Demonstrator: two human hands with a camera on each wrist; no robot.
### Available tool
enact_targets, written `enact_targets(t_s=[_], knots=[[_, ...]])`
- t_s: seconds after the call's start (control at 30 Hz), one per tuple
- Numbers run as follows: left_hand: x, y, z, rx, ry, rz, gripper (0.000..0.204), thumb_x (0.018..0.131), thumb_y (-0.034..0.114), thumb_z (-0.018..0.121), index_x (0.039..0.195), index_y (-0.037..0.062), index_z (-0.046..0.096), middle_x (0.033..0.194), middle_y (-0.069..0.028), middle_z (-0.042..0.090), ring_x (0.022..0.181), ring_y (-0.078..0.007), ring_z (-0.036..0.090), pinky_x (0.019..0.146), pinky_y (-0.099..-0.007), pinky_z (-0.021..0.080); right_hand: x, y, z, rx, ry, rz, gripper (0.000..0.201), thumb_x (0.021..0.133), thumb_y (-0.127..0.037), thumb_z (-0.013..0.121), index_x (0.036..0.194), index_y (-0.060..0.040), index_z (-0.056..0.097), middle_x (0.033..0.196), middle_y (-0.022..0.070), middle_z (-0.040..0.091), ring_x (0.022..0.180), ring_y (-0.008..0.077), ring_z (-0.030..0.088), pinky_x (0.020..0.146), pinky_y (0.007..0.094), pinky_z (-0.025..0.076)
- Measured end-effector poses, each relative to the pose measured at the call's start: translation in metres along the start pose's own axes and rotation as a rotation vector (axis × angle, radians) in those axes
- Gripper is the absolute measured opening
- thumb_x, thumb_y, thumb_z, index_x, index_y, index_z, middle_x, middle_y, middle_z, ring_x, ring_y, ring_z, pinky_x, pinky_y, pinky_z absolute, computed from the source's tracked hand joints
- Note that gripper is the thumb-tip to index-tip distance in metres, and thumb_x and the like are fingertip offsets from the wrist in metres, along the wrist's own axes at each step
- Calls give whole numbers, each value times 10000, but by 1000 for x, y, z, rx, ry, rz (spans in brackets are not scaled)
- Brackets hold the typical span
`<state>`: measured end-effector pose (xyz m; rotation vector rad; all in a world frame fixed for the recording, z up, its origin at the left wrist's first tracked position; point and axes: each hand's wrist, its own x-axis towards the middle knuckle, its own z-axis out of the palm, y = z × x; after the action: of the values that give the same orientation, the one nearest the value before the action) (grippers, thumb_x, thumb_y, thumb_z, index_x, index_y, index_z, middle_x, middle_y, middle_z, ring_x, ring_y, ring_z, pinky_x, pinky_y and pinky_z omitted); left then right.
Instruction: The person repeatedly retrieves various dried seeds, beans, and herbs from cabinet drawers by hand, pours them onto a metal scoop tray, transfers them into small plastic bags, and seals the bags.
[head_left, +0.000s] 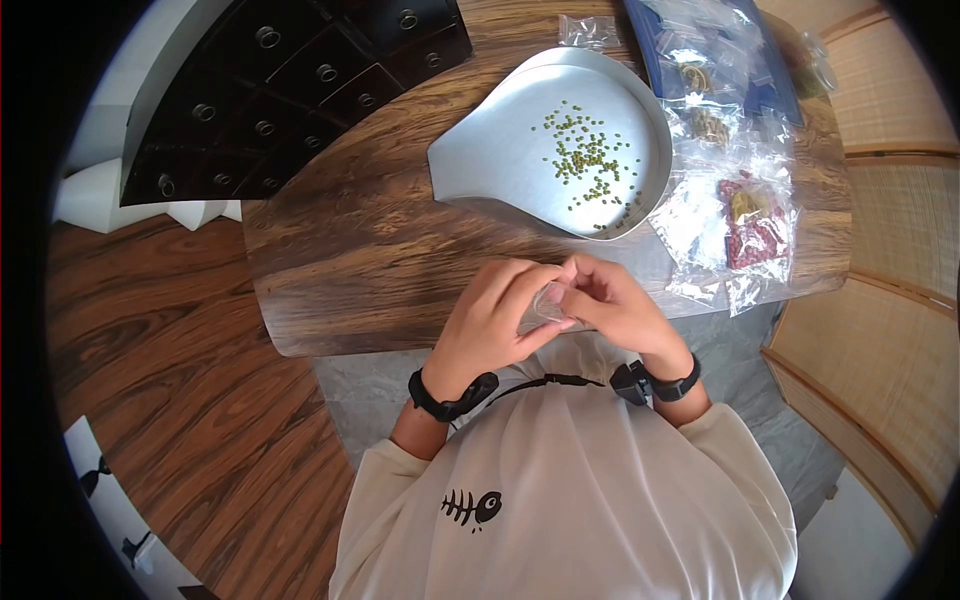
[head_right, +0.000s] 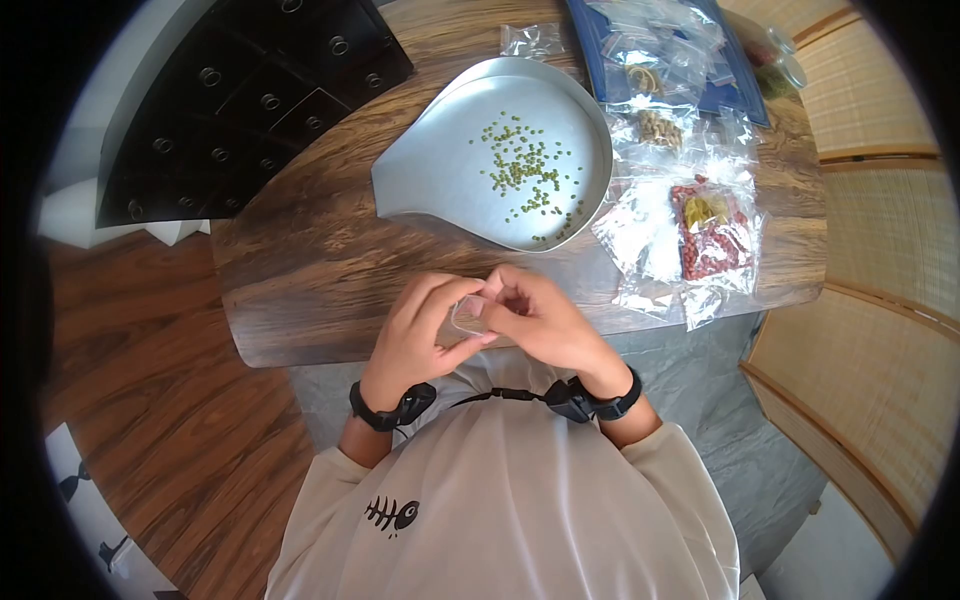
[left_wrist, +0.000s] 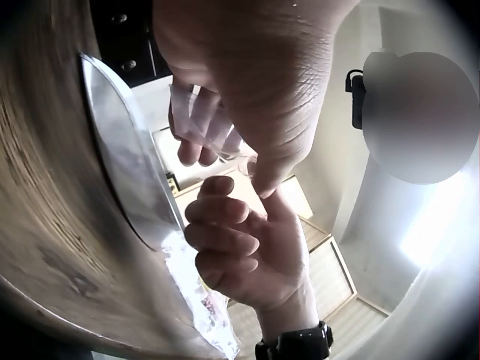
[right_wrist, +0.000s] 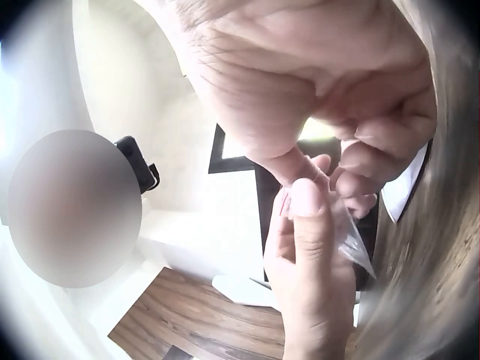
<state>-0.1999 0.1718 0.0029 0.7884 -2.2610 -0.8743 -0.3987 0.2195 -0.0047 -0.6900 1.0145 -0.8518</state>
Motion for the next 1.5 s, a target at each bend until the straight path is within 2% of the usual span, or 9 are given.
enact_targets(t_s=[0.13,0.2,0.23,0.3,0.43,0.53,0.83,1.17,1.5], knots=[[-3,-8,-4,-86,69,-183,488,775,122,847,1209,47,637,1072,-111,642,943,-256,649,850,-370,528,-12,-7,-9,-41,261,-42,147,1010,-118,627,1087,-29,539,818,17,636,663,60,600,553,219,468],[-4,-18,-9,-94,143,-287,399,821,92,804,1178,48,632,1043,-101,648,931,-217,654,846,-349,525,-7,5,-13,-130,800,-323,380,1031,-190,607,1320,-24,426,826,61,673,602,97,609,516,238,473],[-5,-23,-8,-141,207,-344,335,867,111,775,1159,46,624,1006,-96,655,935,-207,653,843,-341,522,-6,3,-15,-133,799,-324,380,1031,-190,607,1320,-24,426,826,61,673,602,97,609,516,238,473],[-4,-35,-13,-120,236,-396,323,885,127,766,1159,43,620,993,-95,659,931,-207,652,845,-340,522,-4,1,-18,-236,826,-223,664,1041,-221,583,1530,-3,190,842,107,707,576,131,629,510,250,489],[-5,-57,-20,-22,278,-477,320,918,160,750,1175,36,604,982,-95,674,909,-206,650,833,-343,519,13,5,-17,-325,766,-79,799,1039,-151,542,1592,33,-4,816,159,717,585,185,675,523,276,532],[-9,-60,-26,5,294,-501,328,918,160,751,1184,41,601,988,-97,674,893,-206,650,817,-341,518,23,22,-26,-220,760,-208,756,1028,-89,492,1596,26,8,813,171,713,589,193,679,528,292,548],[-23,-69,-34,-17,315,-593,337,914,185,751,1171,40,588,919,-87,681,808,-212,659,720,-338,536,7,5,-32,-142,752,-226,720,983,-13,393,1617,-10,53,781,198,682,569,228,673,498,297,541],[-10,-61,-35,9,224,-640,394,862,188,786,1157,14,593,862,-60,651,697,-148,555,642,-305,472,-5,-7,-30,-160,773,-313,711,980,-13,394,1619,-31,83,848,216,685,557,239,677,469,302,538],[-9,-67,-30,-56,272,-638,403,823,139,796,1153,33,592,853,-40,630,697,-129,544,659,-295,479,-14,-8,-29,-201,764,-298,715,986,7,415,1622,-39,93,906,219,679,580,235,682,488,297,530]])
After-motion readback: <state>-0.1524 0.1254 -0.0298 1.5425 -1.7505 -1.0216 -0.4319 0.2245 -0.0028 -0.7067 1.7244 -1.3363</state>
